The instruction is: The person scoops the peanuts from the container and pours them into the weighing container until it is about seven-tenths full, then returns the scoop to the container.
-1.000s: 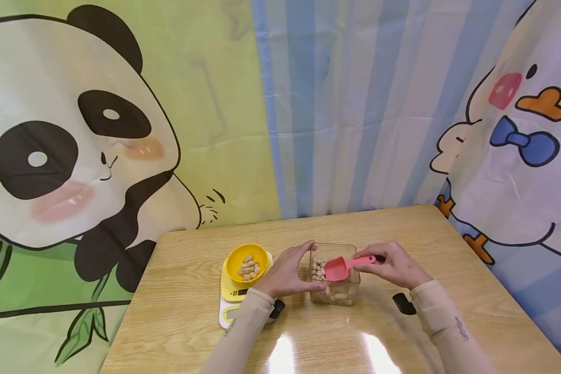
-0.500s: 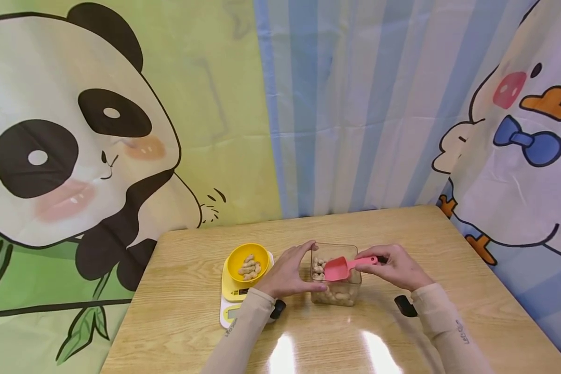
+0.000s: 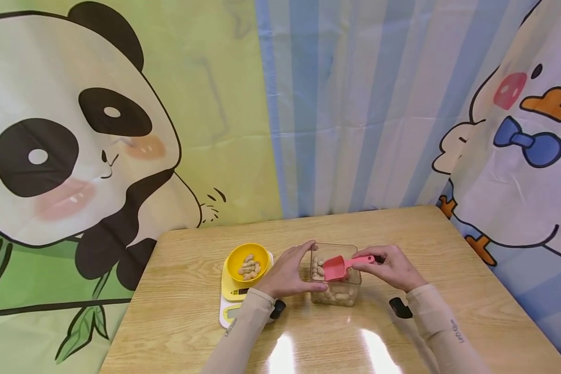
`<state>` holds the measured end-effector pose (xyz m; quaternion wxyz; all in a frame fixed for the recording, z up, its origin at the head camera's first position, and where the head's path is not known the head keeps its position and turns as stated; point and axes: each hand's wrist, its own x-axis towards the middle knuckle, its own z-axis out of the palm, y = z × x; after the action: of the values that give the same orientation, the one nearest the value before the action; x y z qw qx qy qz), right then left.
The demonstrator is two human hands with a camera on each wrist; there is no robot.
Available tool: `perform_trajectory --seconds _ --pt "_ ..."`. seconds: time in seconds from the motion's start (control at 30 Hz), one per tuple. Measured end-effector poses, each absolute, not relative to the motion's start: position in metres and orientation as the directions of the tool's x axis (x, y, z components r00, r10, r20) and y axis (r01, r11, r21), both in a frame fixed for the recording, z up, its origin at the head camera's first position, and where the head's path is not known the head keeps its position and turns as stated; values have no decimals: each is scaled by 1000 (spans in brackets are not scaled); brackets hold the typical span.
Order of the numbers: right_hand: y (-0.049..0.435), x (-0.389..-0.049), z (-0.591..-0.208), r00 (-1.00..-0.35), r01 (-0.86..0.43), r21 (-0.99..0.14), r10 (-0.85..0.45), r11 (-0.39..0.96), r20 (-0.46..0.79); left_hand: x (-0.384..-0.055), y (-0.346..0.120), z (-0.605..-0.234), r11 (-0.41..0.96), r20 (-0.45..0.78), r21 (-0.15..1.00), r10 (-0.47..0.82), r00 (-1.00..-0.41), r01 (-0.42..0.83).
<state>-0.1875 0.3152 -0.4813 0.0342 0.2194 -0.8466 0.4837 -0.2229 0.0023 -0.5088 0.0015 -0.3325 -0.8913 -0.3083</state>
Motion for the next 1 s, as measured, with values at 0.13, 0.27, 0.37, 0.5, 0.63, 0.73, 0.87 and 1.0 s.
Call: perform_trajectory --seconds 0.13,0.27,0.37,0.5,0.63,0.73,0.87,1.0 --pt "313 -187 -481 -892 -419 -808 -353 414 282 -223 2 -508 586 214 548 592 -777 597" --pt "312 -186 -481 -888 -422 -823 -356 381 290 -222 3 -508 575 209 558 600 -772 598" --pt "311 -186 -483 -898 -404 -830 -338 385 281 -221 3 -509 576 202 563 599 -775 593" --pt "307 -186 -484 -901 -396 -840 -334 371 278 -221 3 -507 585 204 557 591 -780 589" --pt "307 -185 -487 -903 -398 -851 -312 342 297 -220 4 -507 582 204 559 594 -778 591" --pt "307 -184 -490 -909 -392 -853 -286 344 302 -220 4 -508 579 198 561 600 -775 592" --pt "305 -186 -490 -912 -387 -849 -284 361 295 -220 3 -509 582 192 566 595 -780 583" --pt "305 -187 -491 -917 -376 -850 -279 369 284 -221 2 -509 579 203 575 584 -786 578"
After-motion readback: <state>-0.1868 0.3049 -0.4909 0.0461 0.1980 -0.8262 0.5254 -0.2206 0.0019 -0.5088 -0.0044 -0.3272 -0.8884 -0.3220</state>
